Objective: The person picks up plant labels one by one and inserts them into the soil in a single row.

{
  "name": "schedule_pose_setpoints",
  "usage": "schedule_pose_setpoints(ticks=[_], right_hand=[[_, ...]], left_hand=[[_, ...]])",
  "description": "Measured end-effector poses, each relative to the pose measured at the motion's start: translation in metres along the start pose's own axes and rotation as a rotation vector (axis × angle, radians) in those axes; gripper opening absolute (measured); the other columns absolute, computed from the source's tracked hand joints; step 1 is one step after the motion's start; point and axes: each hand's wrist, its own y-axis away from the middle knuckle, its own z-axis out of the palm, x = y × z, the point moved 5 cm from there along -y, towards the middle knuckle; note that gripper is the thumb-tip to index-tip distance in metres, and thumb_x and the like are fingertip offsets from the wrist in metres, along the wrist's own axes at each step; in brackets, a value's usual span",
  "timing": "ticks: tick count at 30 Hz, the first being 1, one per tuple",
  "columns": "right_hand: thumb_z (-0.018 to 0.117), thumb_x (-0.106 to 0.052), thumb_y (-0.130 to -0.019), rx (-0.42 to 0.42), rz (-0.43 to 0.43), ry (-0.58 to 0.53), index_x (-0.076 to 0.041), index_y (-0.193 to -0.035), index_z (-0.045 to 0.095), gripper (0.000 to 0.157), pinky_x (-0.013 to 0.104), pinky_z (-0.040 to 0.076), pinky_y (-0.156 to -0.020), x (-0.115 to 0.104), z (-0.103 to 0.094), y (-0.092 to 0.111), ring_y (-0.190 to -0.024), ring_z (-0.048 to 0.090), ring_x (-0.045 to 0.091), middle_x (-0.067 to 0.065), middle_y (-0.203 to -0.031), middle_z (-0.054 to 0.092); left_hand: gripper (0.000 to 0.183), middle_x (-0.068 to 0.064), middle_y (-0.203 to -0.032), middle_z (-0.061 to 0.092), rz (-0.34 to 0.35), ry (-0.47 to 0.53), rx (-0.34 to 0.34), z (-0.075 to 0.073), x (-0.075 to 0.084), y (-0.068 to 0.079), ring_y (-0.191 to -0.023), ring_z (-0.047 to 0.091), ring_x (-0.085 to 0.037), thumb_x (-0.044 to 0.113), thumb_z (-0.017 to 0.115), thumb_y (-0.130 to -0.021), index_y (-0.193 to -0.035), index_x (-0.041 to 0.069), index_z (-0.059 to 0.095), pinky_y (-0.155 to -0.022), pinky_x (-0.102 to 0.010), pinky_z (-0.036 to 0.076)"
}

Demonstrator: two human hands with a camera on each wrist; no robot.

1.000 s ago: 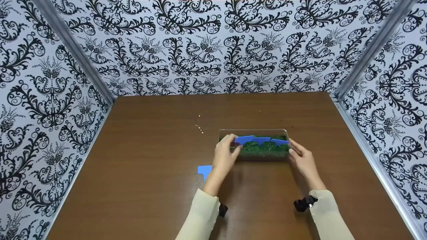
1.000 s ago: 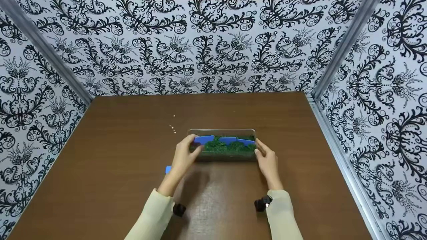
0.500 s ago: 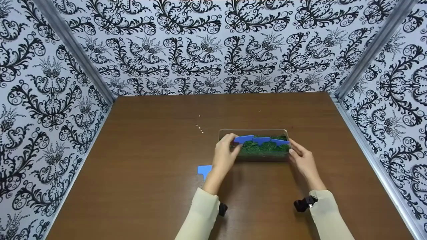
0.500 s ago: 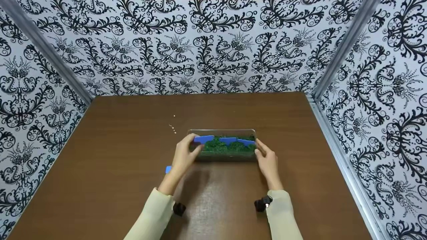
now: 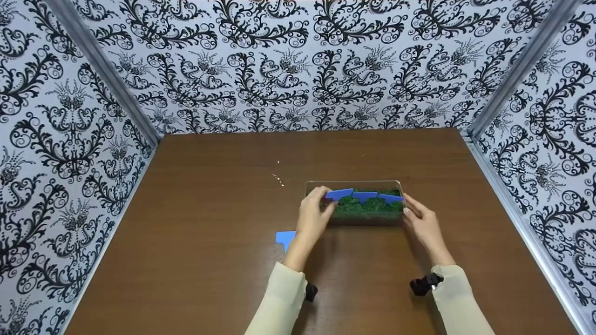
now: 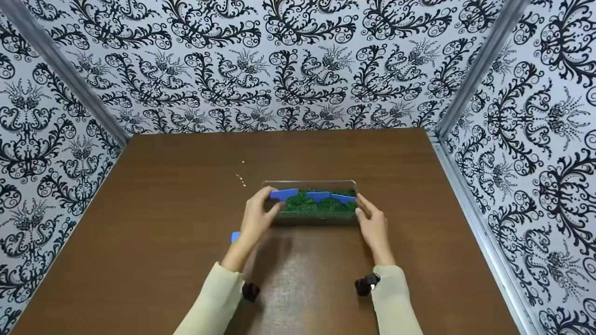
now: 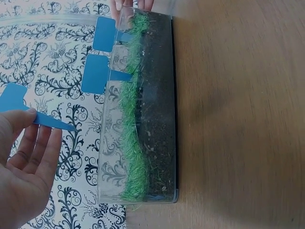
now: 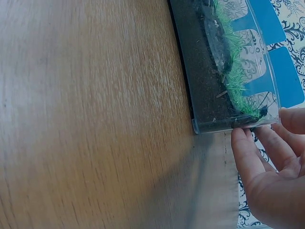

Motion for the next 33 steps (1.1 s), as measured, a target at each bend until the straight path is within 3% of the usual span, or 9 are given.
schedule_pose_setpoints(ticks=[6, 15, 28, 33], right_hand=[[0.043, -0.005, -0.105, 0.007, 0.001, -0.006, -0.006, -0.153, 0.036, 0.049, 0.014, 0.049, -0.095, 0.0009, -0.0004, -0.0009, -0.141, 0.039, 0.028, 0.018, -0.156, 0.037], [0.042, -0.008, -0.106, -0.009, 0.009, 0.014, -0.008, -0.154, 0.034, 0.049, 0.025, 0.047, -0.103, 0.0021, -0.0005, -0.0009, -0.144, 0.038, 0.031, 0.02, -0.158, 0.034], [0.042, -0.006, -0.106, 0.005, 0.0, 0.007, -0.006, -0.153, 0.036, 0.048, 0.014, 0.049, -0.094, 0.0024, -0.0007, -0.0016, -0.142, 0.039, 0.032, 0.021, -0.156, 0.036], [0.042, -0.007, -0.106, 0.0, 0.0, 0.013, -0.006, -0.154, 0.035, 0.048, 0.021, 0.049, -0.1, 0.0024, -0.0007, -0.0013, -0.143, 0.039, 0.031, 0.021, -0.156, 0.036]], left_hand=[[0.012, -0.004, -0.097, 0.069, 0.02, 0.001, 0.014, 0.0003, -0.0013, -0.0001, -0.089, 0.066, -0.015, 0.01, 0.073, -0.089, -0.098, 0.008, 0.066, -0.081, -0.028, 0.055], [0.012, -0.004, -0.098, 0.069, 0.039, 0.004, 0.016, 0.004, -0.003, -0.0018, -0.09, 0.067, -0.016, 0.01, 0.073, -0.09, -0.1, 0.008, 0.067, -0.081, -0.03, 0.056], [0.013, -0.005, -0.097, 0.07, 0.074, 0.013, 0.034, 0.0058, -0.0015, -0.0049, -0.092, 0.067, -0.018, 0.008, 0.073, -0.088, -0.099, 0.008, 0.066, -0.082, -0.031, 0.056], [0.013, -0.004, -0.096, 0.07, 0.085, 0.009, 0.039, 0.0059, -0.0014, -0.0057, -0.092, 0.068, -0.018, 0.007, 0.074, -0.088, -0.098, 0.008, 0.066, -0.083, -0.031, 0.056]])
